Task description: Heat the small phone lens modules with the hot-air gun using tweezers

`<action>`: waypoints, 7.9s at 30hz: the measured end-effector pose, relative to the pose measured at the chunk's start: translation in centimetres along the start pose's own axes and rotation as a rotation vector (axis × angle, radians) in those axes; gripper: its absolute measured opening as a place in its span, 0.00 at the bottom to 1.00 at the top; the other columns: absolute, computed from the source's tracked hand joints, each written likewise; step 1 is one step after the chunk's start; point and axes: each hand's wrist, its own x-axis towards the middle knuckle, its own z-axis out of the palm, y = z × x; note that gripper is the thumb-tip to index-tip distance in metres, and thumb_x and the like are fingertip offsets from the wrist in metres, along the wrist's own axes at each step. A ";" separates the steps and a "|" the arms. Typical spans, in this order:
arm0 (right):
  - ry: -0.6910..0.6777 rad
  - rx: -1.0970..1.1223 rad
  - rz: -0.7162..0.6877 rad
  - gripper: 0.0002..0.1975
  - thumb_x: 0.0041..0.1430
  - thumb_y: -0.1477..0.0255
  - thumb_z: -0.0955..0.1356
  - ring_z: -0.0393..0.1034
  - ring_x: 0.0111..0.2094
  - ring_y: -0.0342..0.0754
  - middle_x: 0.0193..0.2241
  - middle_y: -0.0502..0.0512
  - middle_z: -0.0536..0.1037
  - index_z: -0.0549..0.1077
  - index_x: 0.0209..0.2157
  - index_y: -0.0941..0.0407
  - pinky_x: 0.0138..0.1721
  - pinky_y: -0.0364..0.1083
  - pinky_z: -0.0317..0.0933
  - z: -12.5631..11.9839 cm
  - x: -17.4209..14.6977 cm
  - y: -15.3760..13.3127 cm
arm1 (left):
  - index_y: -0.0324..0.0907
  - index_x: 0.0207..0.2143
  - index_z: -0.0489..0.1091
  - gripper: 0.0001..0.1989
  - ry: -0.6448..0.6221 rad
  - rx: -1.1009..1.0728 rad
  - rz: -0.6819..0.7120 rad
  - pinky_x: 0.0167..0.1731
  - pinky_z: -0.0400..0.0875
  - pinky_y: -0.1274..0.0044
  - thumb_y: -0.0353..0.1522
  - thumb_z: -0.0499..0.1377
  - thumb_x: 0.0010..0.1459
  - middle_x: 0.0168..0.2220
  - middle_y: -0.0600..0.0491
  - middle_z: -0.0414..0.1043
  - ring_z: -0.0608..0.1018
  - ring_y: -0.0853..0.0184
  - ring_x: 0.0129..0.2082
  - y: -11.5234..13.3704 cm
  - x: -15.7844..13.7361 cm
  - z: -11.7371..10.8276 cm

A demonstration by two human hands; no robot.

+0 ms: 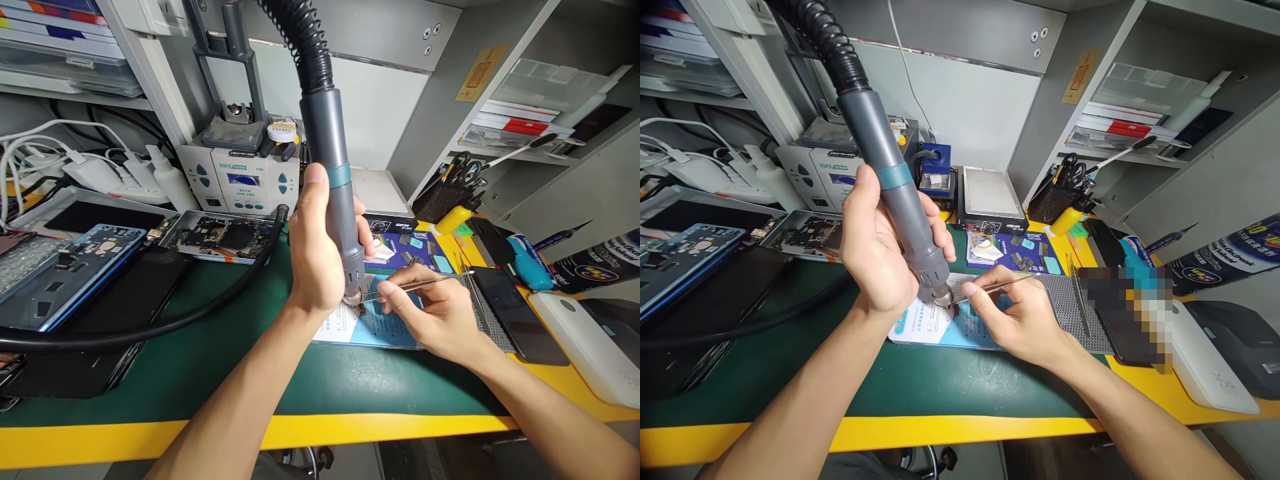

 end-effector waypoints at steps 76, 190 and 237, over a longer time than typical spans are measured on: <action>-0.013 0.006 -0.014 0.11 0.65 0.72 0.70 0.77 0.26 0.43 0.27 0.53 0.81 0.78 0.27 0.56 0.29 0.41 0.70 0.0 0.0 -0.1 | 0.41 0.26 0.69 0.28 0.019 0.045 -0.032 0.18 0.66 0.76 0.53 0.47 0.67 0.17 0.54 0.67 0.73 0.68 0.16 0.5 -0.3 0.3; 0.023 0.090 -0.015 0.14 0.65 0.74 0.70 0.75 0.24 0.39 0.26 0.51 0.79 0.77 0.23 0.57 0.26 0.37 0.68 0.0 -0.2 -0.2 | 0.41 0.25 0.68 0.36 0.057 0.038 0.006 0.15 0.66 0.76 0.64 0.47 0.58 0.16 0.54 0.64 0.73 0.67 0.15 0.6 0.4 0.0; -0.024 0.318 0.317 0.26 0.62 0.47 0.68 0.73 0.23 0.48 0.22 0.56 0.80 0.73 0.27 0.57 0.25 0.44 0.65 0.2 0.1 1.2 | 0.41 0.28 0.67 0.30 0.082 0.042 0.063 0.20 0.66 0.76 0.58 0.48 0.62 0.17 0.54 0.67 0.72 0.67 0.16 1.5 -1.8 0.6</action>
